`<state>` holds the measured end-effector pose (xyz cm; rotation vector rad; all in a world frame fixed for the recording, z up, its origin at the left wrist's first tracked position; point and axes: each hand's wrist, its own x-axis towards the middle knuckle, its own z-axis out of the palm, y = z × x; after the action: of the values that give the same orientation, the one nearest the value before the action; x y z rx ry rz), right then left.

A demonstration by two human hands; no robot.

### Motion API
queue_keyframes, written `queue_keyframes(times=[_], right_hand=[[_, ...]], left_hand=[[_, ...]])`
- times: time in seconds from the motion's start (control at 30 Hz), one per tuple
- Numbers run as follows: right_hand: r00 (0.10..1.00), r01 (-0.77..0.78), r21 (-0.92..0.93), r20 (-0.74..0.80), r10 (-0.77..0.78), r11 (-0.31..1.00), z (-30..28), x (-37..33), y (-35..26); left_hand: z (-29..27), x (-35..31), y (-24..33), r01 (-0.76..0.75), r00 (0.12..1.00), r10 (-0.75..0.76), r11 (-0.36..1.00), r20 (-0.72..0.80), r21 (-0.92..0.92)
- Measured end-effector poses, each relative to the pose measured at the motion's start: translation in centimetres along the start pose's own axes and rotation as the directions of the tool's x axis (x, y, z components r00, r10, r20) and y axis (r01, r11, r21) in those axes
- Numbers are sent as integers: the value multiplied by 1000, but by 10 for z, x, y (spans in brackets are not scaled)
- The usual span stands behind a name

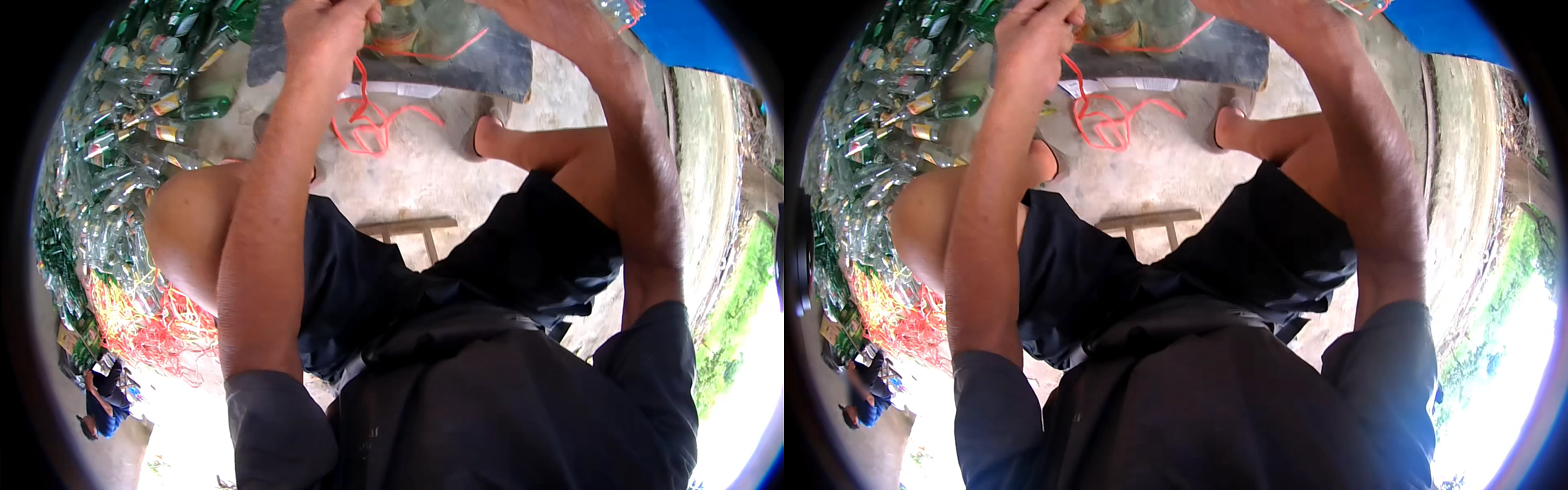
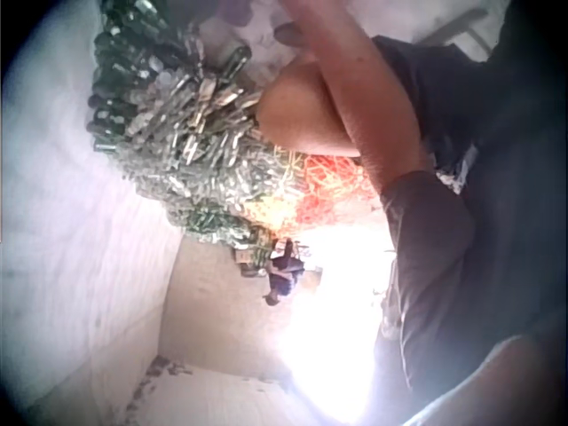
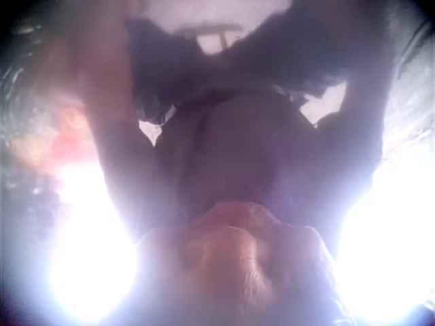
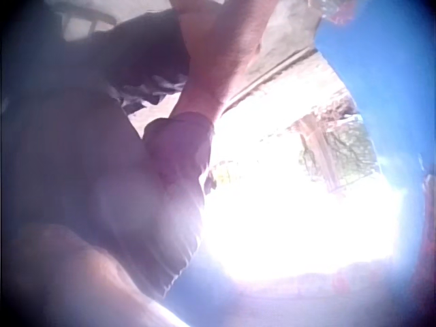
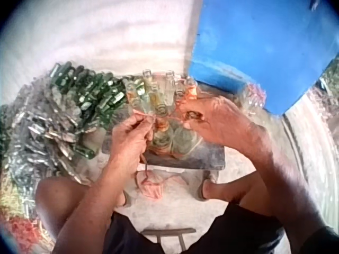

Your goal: The person bundles glass bottles together using red plastic ties, wrapping the ties around the bottle necks and pulling them tight by hand.

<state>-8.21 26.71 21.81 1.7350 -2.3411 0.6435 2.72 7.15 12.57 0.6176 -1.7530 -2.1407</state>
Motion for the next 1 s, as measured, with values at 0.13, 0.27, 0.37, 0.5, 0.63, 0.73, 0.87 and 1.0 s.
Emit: queue_keyframes(times=[0.13,0.27,0.37,0.5,0.63,0.73,0.87,1.0], right_hand=[[994,-110,-142,7,112,984,-3,2,8],[984,-172,-42,45,174,984,-14,22,-10],[996,-63,-101,-74,55,993,-9,40,-13],[995,100,-95,-20,-102,990,-5,71,-14],[976,66,63,201,-78,996,15,96,14],[907,-4,133,418,-52,991,20,114,29],[778,-129,218,627,-37,967,22,125,26],[659,-384,112,728,187,917,15,131,13]], left_hand=[[3,6,6,-42,999,42,999,-14,-6],[2,4,4,-27,999,26,999,-25,-39],[1,3,1,-45,997,43,998,-57,-38],[3,7,-7,-102,991,97,994,-98,-47],[3,8,-8,-74,990,72,997,-118,-12],[5,8,-6,-13,993,12,1000,-119,-10],[7,10,-8,25,987,-28,1000,-158,-19],[6,11,-9,68,979,-70,998,-190,-17]])
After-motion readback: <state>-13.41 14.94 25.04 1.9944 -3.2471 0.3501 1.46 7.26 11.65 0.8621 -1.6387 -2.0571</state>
